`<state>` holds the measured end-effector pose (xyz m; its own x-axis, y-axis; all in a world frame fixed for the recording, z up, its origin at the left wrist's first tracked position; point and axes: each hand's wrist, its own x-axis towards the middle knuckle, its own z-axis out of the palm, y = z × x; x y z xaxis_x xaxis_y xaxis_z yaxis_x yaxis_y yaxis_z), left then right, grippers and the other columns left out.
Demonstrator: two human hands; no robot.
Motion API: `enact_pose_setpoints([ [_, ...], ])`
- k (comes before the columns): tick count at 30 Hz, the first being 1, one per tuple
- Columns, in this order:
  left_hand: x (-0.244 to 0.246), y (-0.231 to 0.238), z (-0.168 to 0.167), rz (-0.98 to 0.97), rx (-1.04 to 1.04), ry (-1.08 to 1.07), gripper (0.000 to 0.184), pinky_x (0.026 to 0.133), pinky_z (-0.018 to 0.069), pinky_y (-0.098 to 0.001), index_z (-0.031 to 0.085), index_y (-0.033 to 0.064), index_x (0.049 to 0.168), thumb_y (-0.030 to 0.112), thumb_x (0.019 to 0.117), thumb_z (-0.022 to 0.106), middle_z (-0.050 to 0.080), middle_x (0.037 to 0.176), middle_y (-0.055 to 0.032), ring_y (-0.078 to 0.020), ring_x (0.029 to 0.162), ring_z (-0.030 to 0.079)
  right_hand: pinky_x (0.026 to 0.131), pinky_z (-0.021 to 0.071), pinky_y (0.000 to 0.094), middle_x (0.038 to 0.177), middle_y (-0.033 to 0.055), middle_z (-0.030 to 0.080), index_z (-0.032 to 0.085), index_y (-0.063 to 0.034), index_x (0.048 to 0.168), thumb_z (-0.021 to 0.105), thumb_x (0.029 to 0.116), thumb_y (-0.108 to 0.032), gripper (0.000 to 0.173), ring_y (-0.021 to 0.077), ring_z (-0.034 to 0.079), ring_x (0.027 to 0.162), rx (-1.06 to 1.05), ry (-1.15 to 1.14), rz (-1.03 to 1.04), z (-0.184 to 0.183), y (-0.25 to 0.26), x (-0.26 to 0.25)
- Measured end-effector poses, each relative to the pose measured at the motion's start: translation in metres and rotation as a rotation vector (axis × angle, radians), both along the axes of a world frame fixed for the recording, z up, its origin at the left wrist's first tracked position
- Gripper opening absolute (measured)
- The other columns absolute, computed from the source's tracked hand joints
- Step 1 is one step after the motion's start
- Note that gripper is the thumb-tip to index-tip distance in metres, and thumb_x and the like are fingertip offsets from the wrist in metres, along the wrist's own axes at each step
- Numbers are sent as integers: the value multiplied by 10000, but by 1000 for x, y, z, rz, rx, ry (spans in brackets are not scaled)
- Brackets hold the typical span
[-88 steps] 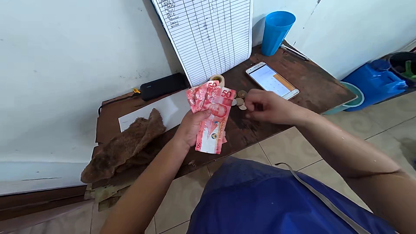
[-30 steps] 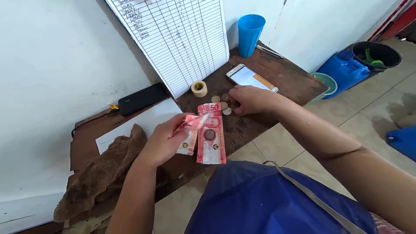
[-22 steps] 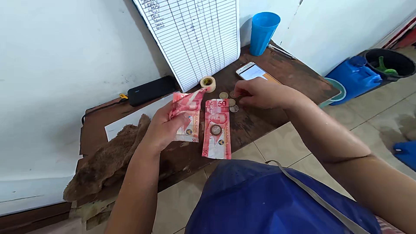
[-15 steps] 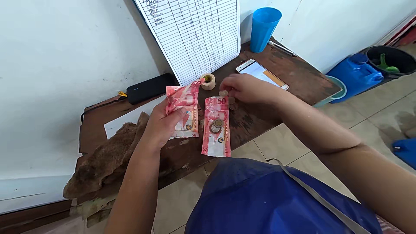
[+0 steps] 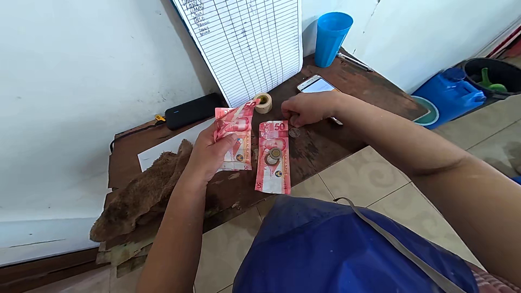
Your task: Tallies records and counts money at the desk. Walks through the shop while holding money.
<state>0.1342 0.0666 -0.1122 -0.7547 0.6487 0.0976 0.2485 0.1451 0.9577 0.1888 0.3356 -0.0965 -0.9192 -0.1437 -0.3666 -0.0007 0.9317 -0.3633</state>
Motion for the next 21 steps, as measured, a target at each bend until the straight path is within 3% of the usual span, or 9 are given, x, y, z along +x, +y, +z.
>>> enact_pose_setpoints([
  [2,1,0,0,-2,15,-11,278,781,563,-157,612,90,1140,-93,965,497,687,932,111,58,840,657,994,442,513,1182,236,582,623,64,1196,659,961,-12,250,376,571,1128,60,-44,39,6,-3,-2],
  [6,2,1,2,7,27,-41,285,774,566,-157,602,99,1133,-99,964,486,684,926,118,60,831,655,883,471,548,985,242,635,638,100,1057,693,917,44,160,368,610,942,-61,82,-7,22,7,-2],
  [9,3,2,3,15,63,-79,283,770,579,-173,601,112,1112,-99,970,476,697,919,121,49,829,669,728,485,378,847,108,579,612,34,985,707,904,28,124,190,564,763,-275,262,-28,41,5,2],
  [11,3,1,2,7,86,-93,299,774,584,-178,604,124,1105,-102,971,462,707,919,125,42,835,678,681,481,323,810,77,567,606,28,955,717,887,38,131,140,550,718,-400,268,37,36,-11,3],
  [13,2,0,1,-18,79,-87,309,775,585,-177,605,132,1112,-102,965,468,706,919,133,45,834,677,736,499,367,857,120,607,631,46,980,702,912,25,101,195,587,774,-334,248,74,25,-22,2],
  [15,0,-5,0,-119,-26,-35,276,743,571,-162,606,113,1112,-88,952,504,688,894,130,60,795,655,904,495,527,1002,216,675,674,71,1071,666,933,30,144,348,648,961,-165,241,29,20,-16,4],
  [17,2,-8,1,-317,-222,44,248,690,553,-166,643,47,1133,-32,920,545,693,893,62,39,748,636,958,466,602,1087,234,683,698,46,1120,680,922,20,201,408,638,1064,-23,224,-20,17,2,9],
  [19,4,-4,5,-531,-433,82,321,826,544,-240,649,11,1260,26,959,538,709,1063,-31,-18,901,648,967,458,633,1154,237,669,701,23,1161,708,912,4,250,434,619,1130,89,177,-21,10,14,16],
  [21,4,-2,8,-621,-565,150,314,895,522,-252,662,57,1279,75,999,521,706,1130,-22,-11,983,639,970,463,603,1189,223,641,686,18,1165,715,909,9,258,418,602,1155,137,119,-28,1,15,18],
])
